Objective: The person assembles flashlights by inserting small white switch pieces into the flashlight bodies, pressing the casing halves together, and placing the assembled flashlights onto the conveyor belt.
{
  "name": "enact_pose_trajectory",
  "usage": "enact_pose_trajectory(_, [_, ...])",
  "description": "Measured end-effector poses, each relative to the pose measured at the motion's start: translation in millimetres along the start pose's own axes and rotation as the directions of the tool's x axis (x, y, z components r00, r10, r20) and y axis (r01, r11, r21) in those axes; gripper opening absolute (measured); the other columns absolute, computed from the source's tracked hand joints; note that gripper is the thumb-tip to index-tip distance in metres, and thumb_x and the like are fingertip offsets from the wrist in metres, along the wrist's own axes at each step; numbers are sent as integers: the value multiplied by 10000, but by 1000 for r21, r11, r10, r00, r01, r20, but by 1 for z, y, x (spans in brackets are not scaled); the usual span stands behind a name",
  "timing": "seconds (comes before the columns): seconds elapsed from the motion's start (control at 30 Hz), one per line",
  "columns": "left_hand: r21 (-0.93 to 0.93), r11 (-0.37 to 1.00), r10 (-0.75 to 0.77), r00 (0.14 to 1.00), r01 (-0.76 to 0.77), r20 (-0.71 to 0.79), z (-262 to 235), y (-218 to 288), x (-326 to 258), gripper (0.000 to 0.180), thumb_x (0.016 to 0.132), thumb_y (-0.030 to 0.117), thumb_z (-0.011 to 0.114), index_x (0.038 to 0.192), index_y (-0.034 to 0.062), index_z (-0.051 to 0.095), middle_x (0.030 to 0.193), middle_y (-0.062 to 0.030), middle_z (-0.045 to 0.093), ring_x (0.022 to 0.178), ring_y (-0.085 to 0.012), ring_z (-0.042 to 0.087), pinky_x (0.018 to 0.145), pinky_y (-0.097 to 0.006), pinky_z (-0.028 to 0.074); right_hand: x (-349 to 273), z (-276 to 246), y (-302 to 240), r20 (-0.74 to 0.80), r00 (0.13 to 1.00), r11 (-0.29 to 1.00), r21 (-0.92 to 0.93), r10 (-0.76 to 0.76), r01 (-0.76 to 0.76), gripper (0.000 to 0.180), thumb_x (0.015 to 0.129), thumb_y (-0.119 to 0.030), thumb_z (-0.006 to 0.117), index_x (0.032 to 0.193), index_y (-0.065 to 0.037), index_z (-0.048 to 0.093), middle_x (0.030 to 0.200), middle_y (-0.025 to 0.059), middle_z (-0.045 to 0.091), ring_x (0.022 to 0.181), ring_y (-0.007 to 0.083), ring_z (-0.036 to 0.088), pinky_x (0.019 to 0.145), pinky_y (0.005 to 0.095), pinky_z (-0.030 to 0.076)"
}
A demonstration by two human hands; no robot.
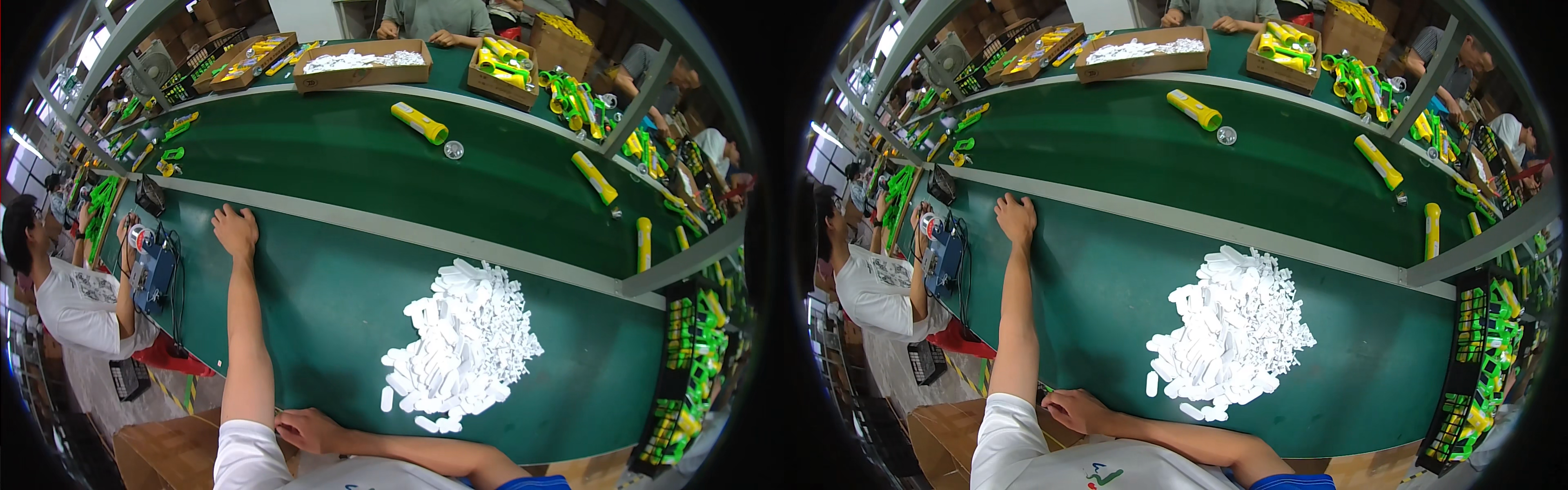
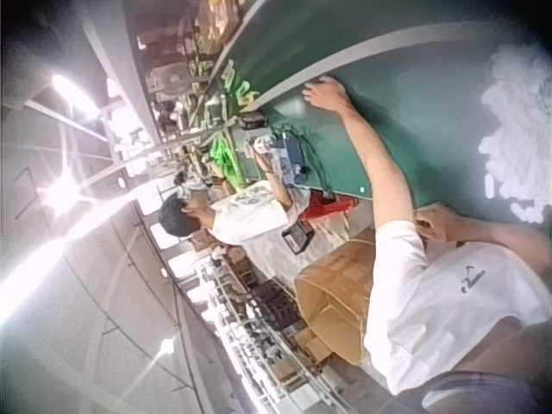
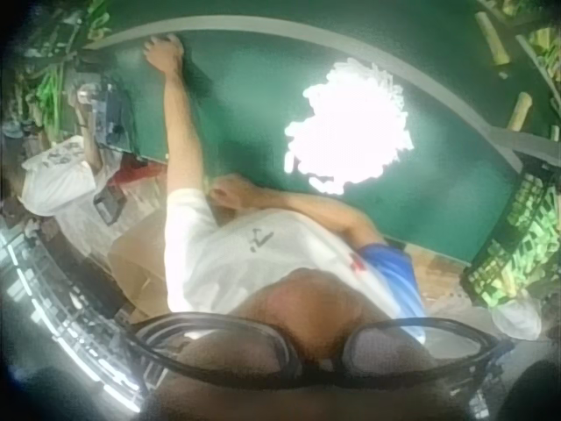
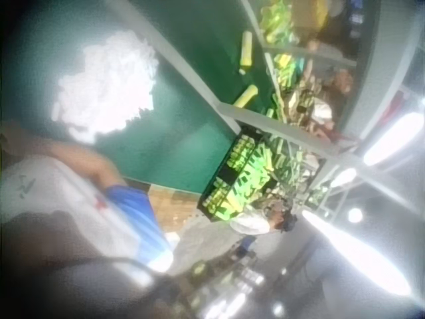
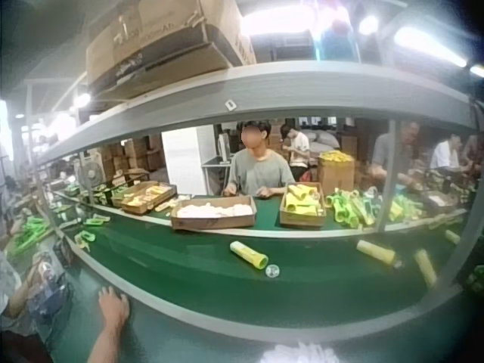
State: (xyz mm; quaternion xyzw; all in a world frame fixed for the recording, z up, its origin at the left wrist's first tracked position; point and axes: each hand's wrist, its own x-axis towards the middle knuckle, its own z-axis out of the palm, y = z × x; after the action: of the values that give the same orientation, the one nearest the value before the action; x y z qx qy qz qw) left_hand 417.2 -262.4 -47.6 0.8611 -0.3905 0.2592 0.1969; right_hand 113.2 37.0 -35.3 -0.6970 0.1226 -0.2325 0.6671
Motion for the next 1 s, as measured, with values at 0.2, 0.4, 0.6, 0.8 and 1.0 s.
enact_pose_trajectory(0.2, [2, 1000, 12, 1000, -12, -12, 2, -3, -1, 299, 857, 257, 580, 984, -14, 589, 1049, -195, 581, 1003, -391, 557, 826, -501, 475, 0, 1, 1, 12, 1000, 1000, 9, 26, -26, 171, 969, -186, 575, 1036, -35, 617, 834, 138, 630, 694, 321, 632, 642, 407, 508])
enact_pose_trajectory(0.4, [-4, 1000, 22, 1000, -22, -18, 3, -4, -1, 299, 858, 263, 579, 978, -10, 588, 1039, -191, 583, 994, -390, 561, 815, -500, 479, -1, 1, 1, -5, 1000, 1000, 3, -11, 11, 168, 973, -181, 572, 1045, -34, 613, 852, 137, 635, 701, 321, 635, 646, 407, 510])
enact_pose_trajectory(0.6, [0, 1000, 13, 1000, -13, -10, 5, -5, -1, 306, 860, 265, 579, 990, -12, 590, 1050, -191, 584, 1004, -390, 562, 824, -499, 482, 1, 0, -1, 39, 999, 999, 6, 34, -34, 151, 958, -128, 564, 1063, -38, 627, 885, 125, 653, 707, 292, 629, 678, 394, 510])
enact_pose_trajectory(0.8, [9, 1000, 1, 1000, -1, 1, 2, -7, 2, 310, 862, 267, 578, 995, -12, 588, 1061, -199, 579, 1014, -389, 558, 838, -498, 479, 1, -2, -6, 48, 998, 999, 21, 42, -43, 154, 958, -123, 559, 1070, -39, 623, 861, 125, 640, 703, 291, 621, 675, 395, 503])
enact_pose_trajectory(1.0, [72, 996, -49, 999, 48, 15, 4, -4, -2, 397, 877, 312, 566, 1081, -29, 566, 1112, -232, 558, 1079, -405, 537, 917, -500, 453, -1, 5, 11, 34, 999, 1000, 13, -23, 23, 168, 979, -148, 566, 1104, -44, 606, 914, 123, 661, 706, 302, 635, 650, 381, 511])
